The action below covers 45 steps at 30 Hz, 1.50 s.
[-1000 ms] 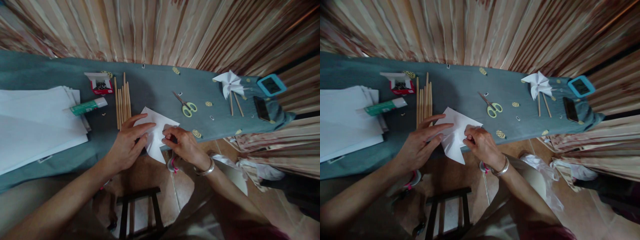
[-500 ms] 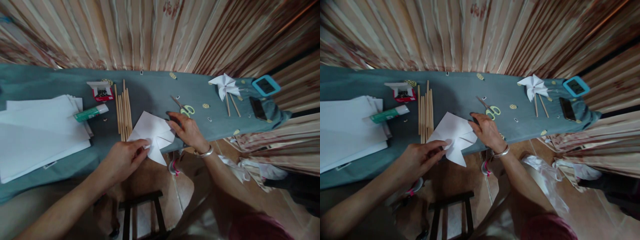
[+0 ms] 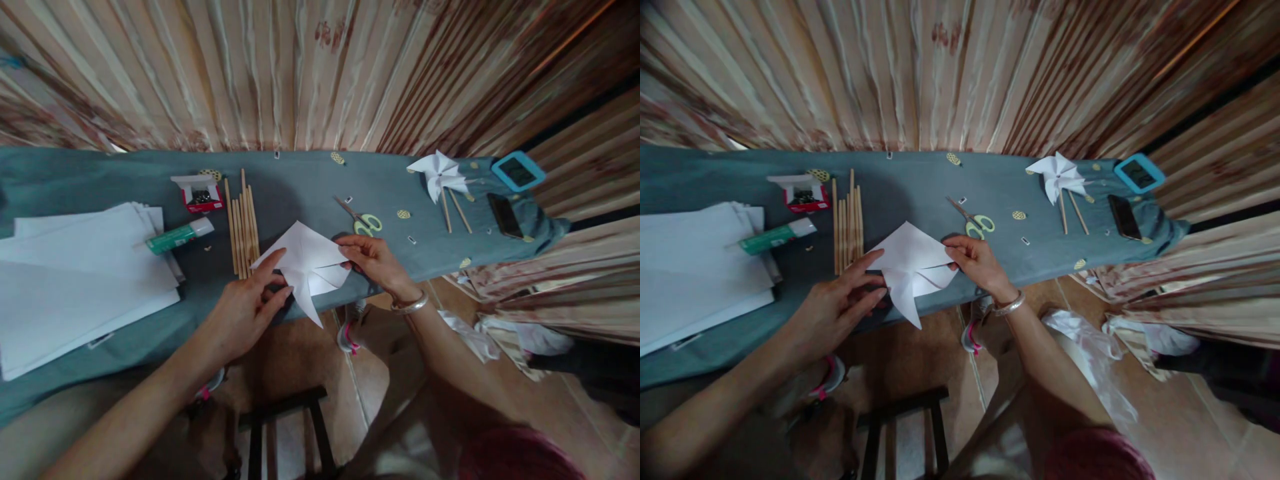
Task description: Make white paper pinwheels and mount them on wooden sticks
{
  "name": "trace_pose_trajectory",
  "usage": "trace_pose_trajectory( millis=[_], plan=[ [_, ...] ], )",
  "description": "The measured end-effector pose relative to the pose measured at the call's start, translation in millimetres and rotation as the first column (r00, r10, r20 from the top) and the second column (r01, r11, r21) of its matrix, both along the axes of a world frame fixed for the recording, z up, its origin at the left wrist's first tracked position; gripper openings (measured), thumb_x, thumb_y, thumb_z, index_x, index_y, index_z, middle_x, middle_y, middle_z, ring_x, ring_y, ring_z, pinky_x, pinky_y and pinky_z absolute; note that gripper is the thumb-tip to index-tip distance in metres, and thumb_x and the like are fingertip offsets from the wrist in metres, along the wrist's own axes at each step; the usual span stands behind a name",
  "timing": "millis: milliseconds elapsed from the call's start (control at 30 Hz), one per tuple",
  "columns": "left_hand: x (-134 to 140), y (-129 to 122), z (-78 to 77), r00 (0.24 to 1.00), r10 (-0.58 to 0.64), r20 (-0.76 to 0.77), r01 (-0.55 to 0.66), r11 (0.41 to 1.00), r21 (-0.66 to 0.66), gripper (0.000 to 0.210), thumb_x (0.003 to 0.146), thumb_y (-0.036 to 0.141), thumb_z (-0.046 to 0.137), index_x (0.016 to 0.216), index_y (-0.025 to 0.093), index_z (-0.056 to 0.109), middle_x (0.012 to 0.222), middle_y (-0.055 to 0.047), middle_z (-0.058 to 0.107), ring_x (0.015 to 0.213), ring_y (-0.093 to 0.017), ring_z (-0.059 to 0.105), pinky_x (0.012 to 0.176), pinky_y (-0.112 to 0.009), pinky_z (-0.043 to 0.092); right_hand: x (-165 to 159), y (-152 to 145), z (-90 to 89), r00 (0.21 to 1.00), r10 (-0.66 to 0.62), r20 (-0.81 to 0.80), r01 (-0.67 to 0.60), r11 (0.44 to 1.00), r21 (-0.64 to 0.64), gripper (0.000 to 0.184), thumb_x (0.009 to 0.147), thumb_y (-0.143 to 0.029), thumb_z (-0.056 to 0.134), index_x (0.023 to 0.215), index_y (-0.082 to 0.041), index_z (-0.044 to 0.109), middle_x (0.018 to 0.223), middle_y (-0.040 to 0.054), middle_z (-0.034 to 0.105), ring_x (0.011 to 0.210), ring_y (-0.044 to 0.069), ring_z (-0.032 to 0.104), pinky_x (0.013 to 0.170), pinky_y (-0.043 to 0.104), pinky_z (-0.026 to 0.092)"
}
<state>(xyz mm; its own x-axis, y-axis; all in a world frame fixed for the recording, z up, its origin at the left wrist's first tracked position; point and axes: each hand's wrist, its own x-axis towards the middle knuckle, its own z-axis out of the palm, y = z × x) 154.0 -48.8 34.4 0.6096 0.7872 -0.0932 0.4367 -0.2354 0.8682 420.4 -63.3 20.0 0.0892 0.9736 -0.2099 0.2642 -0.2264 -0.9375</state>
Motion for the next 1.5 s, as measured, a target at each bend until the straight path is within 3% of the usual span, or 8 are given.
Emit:
trace_pose_trajectory(
  millis=[233, 433, 533, 633, 700, 800, 1033, 1500],
  plan=[
    [13, 6, -1.9, 0.986, 0.162, 0.043, -0.161, 0.987, -0.020, 0.080, 0.086, 0.046, 0.055, 0.152, 0.019, 0.018, 0.133, -0.017, 0.059, 0.099, -0.028, 0.070, 0.082, -0.041, 0.058, -11, -24, 12.5, 0.978, -0.087, -0.192, 0.072, 0.994, -0.079, 0.040, 0.075, -0.042, 0.072, 0.105, -0.016, 0.065, 0.062, -0.0019, 0.064, 0.051, 0.008, 0.052, 0.042, 0.020, 0.031],
    [15, 26, -12.5, 0.954, 0.213, 0.211, -0.220, 0.975, 0.008, 0.080, 0.083, 0.038, 0.061, 0.150, 0.022, 0.022, 0.132, -0.013, 0.061, 0.122, -0.030, 0.057, 0.105, -0.050, 0.043, -24, -53, 42.6, 0.939, 0.056, -0.338, -0.095, 0.990, -0.100, 0.042, 0.082, -0.043, 0.069, 0.115, -0.019, 0.060, 0.074, 0.0011, 0.071, 0.057, 0.009, 0.060, 0.042, 0.018, 0.034],
    [18, 40, -16.2, 0.951, 0.223, 0.214, -0.233, 0.972, 0.024, 0.079, 0.084, 0.035, 0.061, 0.150, 0.025, 0.020, 0.134, -0.014, 0.059, 0.112, -0.028, 0.063, 0.097, -0.050, 0.050, -14, -59, 48.4, 0.949, 0.239, -0.206, -0.264, 0.958, -0.107, 0.030, 0.088, -0.044, 0.060, 0.094, -0.016, 0.068, 0.077, 0.0053, 0.073, 0.059, 0.010, 0.061, 0.046, 0.020, 0.041],
    [20, 48, -14.9, 0.971, 0.175, 0.165, -0.200, 0.968, 0.153, 0.076, 0.086, 0.031, 0.056, 0.151, 0.025, 0.017, 0.141, -0.015, 0.053, 0.113, -0.026, 0.063, 0.093, -0.046, 0.053, -1, -57, 41.8, 0.955, 0.191, 0.227, -0.194, 0.981, -0.007, 0.028, 0.090, -0.039, 0.057, 0.080, -0.017, 0.070, 0.069, 0.0035, 0.071, 0.057, 0.012, 0.060, 0.056, 0.025, 0.048],
    [20, 47, -11.2, 0.988, 0.137, 0.075, -0.154, 0.936, 0.318, 0.070, 0.088, 0.029, 0.053, 0.149, 0.024, 0.020, 0.146, -0.014, 0.047, 0.126, -0.027, 0.054, 0.101, -0.048, 0.048, 4, -54, 34.6, 0.863, 0.046, 0.503, -0.128, 0.983, 0.131, 0.020, 0.090, -0.032, 0.057, 0.089, -0.019, 0.072, 0.077, 0.0044, 0.073, 0.066, 0.017, 0.065, 0.067, 0.031, 0.053],
    [17, 42, -5.5, 0.991, 0.128, -0.036, -0.088, 0.835, 0.543, 0.061, 0.090, 0.027, 0.051, 0.146, 0.022, 0.027, 0.147, -0.013, 0.044, 0.136, -0.028, 0.041, 0.111, -0.050, 0.036, 2, -52, 25.6, 0.747, 0.010, 0.665, -0.242, 0.935, 0.258, 0.028, 0.089, -0.023, 0.057, 0.116, -0.021, 0.066, 0.113, 0.0092, 0.071, 0.105, 0.025, 0.065, 0.094, 0.043, 0.051],
    [10, 33, -3.1, 0.991, 0.101, -0.086, -0.026, 0.783, 0.622, 0.052, 0.093, 0.025, 0.047, 0.142, 0.018, 0.033, 0.139, -0.013, 0.050, 0.128, -0.027, 0.046, 0.107, -0.046, 0.039, -13, -54, 16.0, 0.665, 0.263, 0.699, -0.486, 0.863, 0.138, 0.069, 0.080, -0.020, 0.068, 0.143, -0.024, 0.040, 0.154, 0.0128, 0.035, 0.141, 0.030, 0.035, 0.114, 0.053, 0.034],
    [13, 16, -10.8, 0.995, -0.084, -0.044, 0.095, 0.856, 0.508, 0.037, 0.095, 0.020, 0.036, 0.129, 0.016, 0.050, 0.103, -0.006, 0.071, 0.103, -0.023, 0.058, 0.095, -0.040, 0.047, -22, -47, 13.9, 0.806, 0.354, 0.475, -0.502, 0.834, 0.230, 0.022, 0.085, -0.018, 0.064, 0.107, -0.021, 0.068, 0.130, 0.0113, 0.060, 0.125, 0.024, 0.054, 0.105, 0.045, 0.044]
  ],
)
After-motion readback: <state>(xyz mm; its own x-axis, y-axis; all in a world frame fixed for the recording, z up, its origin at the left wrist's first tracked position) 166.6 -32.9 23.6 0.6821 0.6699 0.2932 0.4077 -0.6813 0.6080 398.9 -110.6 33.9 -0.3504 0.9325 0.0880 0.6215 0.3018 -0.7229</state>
